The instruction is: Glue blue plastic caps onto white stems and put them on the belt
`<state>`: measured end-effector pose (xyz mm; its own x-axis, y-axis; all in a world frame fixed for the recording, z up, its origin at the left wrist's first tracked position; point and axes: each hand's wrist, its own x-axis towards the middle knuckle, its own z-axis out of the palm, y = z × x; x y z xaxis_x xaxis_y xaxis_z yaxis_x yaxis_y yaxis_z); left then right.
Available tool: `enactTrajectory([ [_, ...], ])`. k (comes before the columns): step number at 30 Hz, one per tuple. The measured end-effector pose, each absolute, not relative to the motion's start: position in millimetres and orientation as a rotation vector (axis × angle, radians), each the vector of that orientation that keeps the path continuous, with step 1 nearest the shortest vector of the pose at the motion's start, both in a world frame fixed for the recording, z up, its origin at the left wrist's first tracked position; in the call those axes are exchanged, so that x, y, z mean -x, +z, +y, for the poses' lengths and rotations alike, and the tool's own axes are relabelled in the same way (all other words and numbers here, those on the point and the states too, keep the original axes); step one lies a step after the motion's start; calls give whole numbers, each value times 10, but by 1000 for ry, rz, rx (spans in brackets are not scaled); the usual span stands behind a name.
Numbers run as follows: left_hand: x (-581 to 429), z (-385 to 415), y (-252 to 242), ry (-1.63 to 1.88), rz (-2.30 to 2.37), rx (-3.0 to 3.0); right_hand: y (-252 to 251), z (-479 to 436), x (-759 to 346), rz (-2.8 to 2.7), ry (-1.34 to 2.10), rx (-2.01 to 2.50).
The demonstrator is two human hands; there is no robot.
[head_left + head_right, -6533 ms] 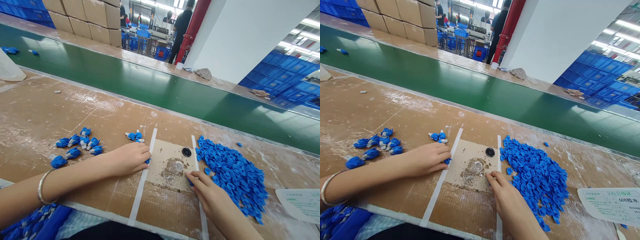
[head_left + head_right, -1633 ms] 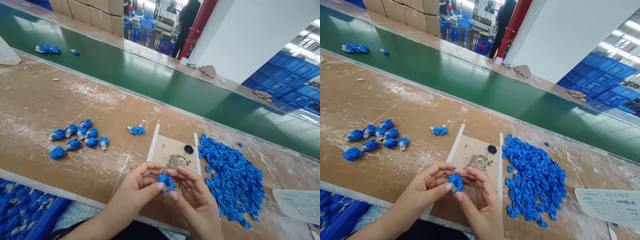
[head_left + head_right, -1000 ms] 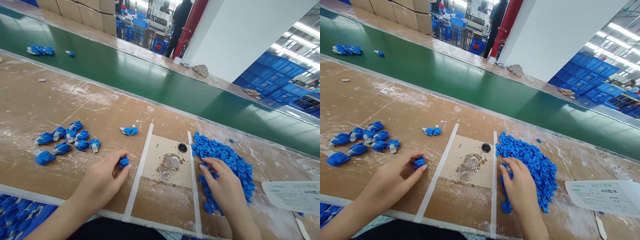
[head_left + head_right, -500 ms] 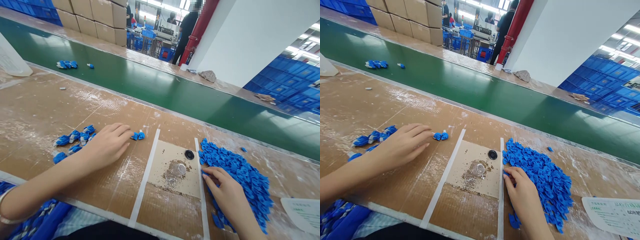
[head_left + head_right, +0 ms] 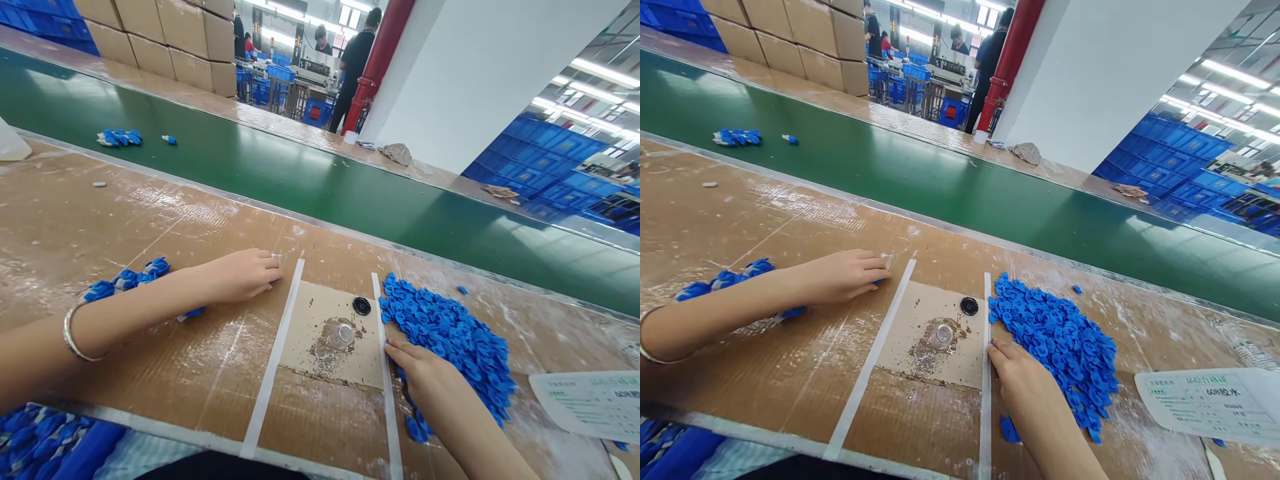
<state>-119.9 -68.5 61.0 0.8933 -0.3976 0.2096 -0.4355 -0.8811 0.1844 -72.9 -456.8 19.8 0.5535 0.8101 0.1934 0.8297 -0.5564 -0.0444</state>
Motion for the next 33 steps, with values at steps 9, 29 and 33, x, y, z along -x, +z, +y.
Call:
enactTrajectory([
  [9,1691,-1057,751,104,-508,-2418,134,-4603,731,-1316,-267,2572],
  [29,2374,-1879,305,14,510,-1063,439,-3892,1042,-1238,-197,2236],
  [33,2339,-1919,299,-5,514,-1051,396,-3871,1134,-1059,-109,2127],
])
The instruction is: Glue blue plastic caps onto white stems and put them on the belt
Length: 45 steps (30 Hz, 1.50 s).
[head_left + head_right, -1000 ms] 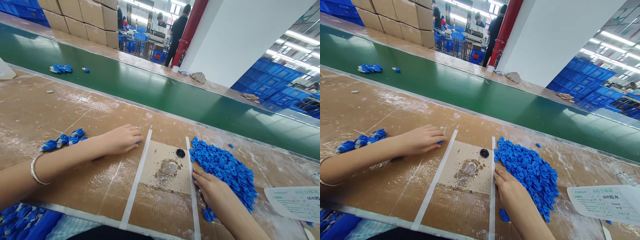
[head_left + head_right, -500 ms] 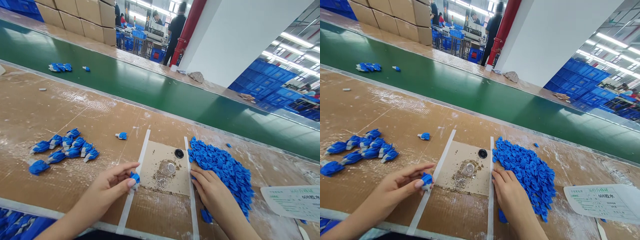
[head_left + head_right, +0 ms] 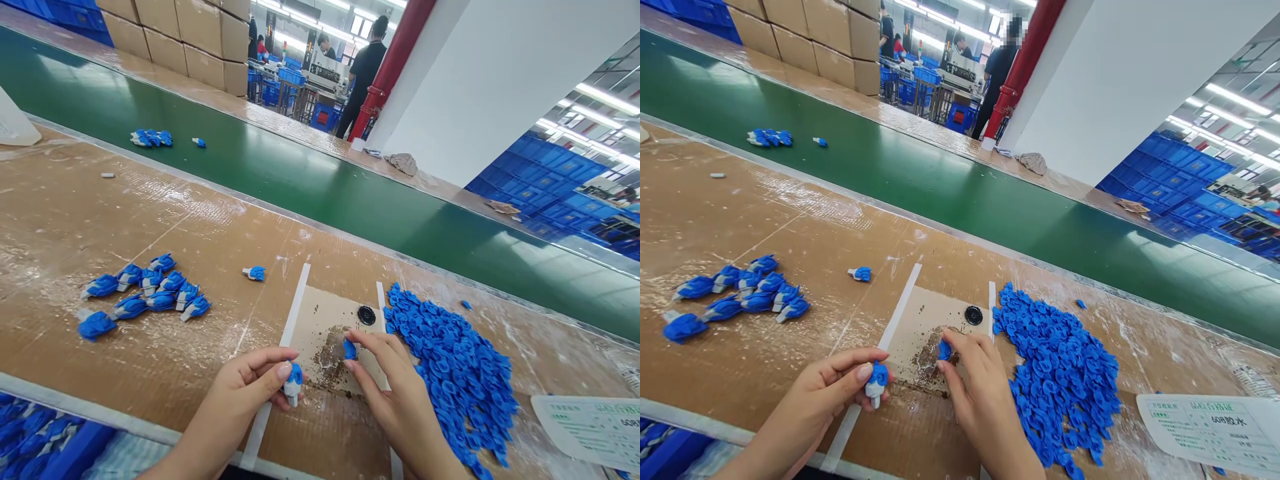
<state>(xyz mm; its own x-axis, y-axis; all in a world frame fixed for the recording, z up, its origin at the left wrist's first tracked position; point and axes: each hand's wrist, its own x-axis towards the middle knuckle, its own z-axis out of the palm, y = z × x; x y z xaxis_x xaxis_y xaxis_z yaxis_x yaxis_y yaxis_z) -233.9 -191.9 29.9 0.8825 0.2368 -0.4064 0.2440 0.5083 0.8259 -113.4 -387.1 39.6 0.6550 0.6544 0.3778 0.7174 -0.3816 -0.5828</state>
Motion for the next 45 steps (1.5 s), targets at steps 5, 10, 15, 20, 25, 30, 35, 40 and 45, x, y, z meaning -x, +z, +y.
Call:
enactTrajectory([
  [5,2301,-2016,404,-49,474,-946,366,-3757,1540,-542,151,1614],
  [10,2305,-2095,475,-61,434,-921,313,-3589,1835,-245,321,1291],
  [15,2327,-2106,488,-61,451,-915,263,-3535,1902,-209,292,1291],
  [20,2322,-2111,410,-54,397,-927,164,-3483,1953,-471,10,1612],
  [25,2333,-2041,325,-83,420,-1119,175,-3523,1866,-1039,-278,1837],
  [30,2466,-1662,258,379,458,-1900,269,-4122,1485,-908,-553,2301],
  [35,2465,-1098,209,878,-93,-2931,205,-4587,1167,-990,-466,2601],
  [40,2379,-820,312,831,-100,-3203,125,-4554,1075,-957,-240,2681],
  [45,2177,-771,476,717,-141,-3148,140,-4457,1024,-886,-193,2733],
])
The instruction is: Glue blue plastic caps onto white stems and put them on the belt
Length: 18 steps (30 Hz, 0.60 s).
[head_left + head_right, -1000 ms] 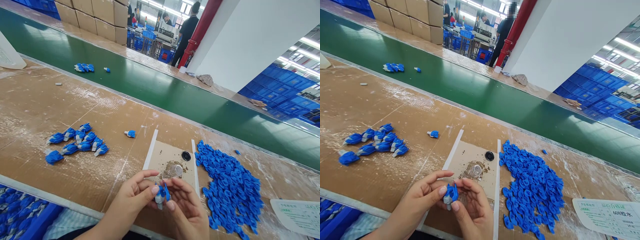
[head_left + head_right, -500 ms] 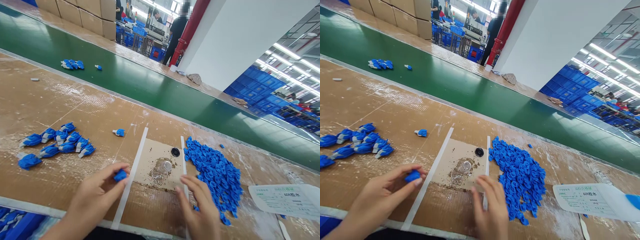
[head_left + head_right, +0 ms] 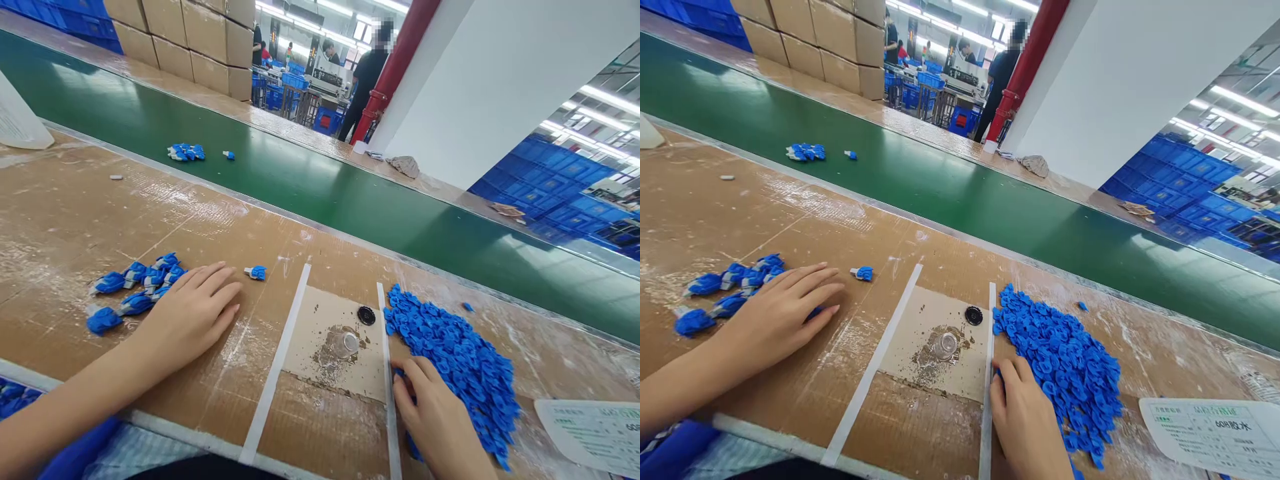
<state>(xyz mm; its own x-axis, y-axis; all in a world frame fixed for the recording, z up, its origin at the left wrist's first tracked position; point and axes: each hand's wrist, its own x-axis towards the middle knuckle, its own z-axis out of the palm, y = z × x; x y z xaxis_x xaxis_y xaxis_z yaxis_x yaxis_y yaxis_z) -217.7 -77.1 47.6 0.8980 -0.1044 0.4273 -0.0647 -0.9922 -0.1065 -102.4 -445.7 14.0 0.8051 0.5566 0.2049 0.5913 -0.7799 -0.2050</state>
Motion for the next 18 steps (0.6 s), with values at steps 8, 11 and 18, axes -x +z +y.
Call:
enactTrajectory([
  [8,1585,-653,590,-178,187,3106,204,-4518,982,-1134,-311,2716],
  [11,1481,-633,606,-116,211,3121,197,-4531,977,-1254,-303,2792],
  [18,1621,-693,660,-163,140,3249,367,-4452,959,-1352,-397,2701],
])
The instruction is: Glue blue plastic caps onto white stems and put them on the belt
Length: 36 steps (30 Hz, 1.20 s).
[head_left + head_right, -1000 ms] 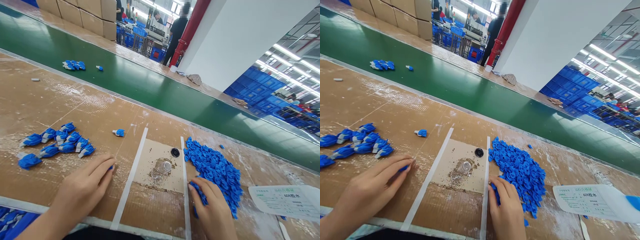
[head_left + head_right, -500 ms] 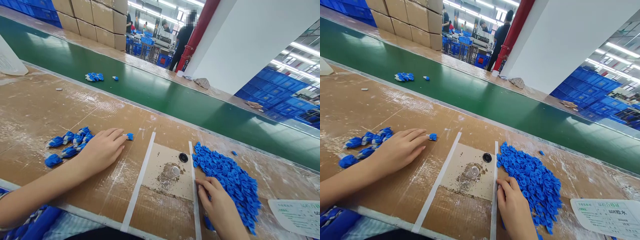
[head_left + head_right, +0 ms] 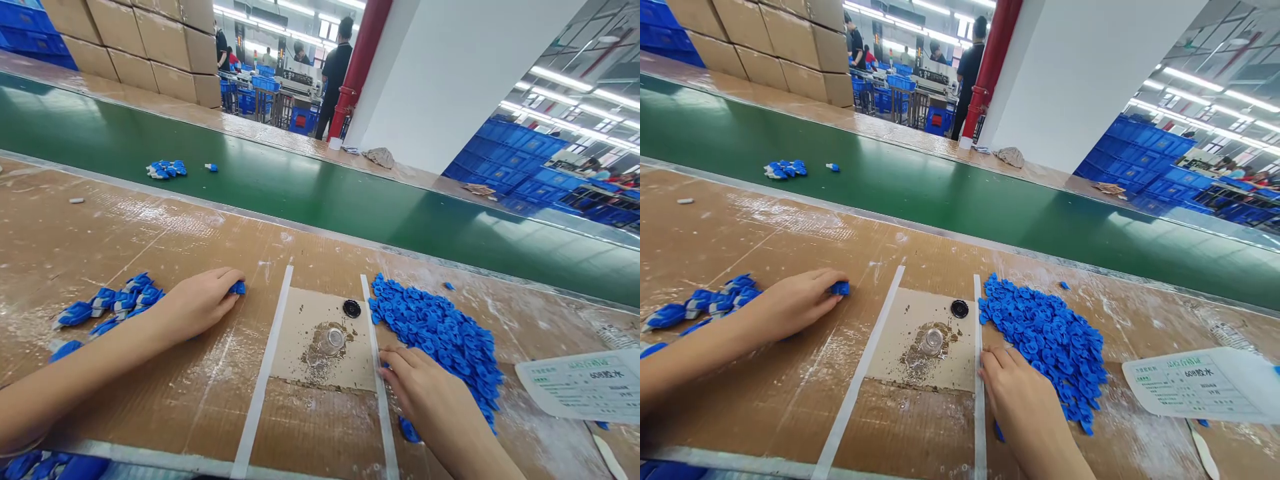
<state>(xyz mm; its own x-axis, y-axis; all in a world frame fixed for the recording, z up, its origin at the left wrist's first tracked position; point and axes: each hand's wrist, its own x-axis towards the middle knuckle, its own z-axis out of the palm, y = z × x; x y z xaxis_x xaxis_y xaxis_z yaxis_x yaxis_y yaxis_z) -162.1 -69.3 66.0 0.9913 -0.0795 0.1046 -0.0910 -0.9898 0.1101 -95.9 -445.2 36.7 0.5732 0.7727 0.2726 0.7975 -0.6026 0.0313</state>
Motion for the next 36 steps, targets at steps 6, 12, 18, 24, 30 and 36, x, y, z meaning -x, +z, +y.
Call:
enactTrajectory([
  [6,1982,-1044,674,189,109,-2370,480,-4125,1069,-1179,-527,2221],
  [12,2112,-1588,564,-138,278,-1473,332,-3920,1072,-1192,-534,2232],
  [18,2143,-1845,447,-176,352,-1106,293,-3858,1167,-1042,-376,2154],
  [24,2236,-2009,431,-116,367,-948,318,-3748,1501,-618,-47,1677],
  [30,2273,-2085,355,-102,299,-846,137,-3671,1731,-520,148,1494],
  [36,2305,-2078,406,-101,297,-816,90,-3516,1872,-384,70,1447],
])
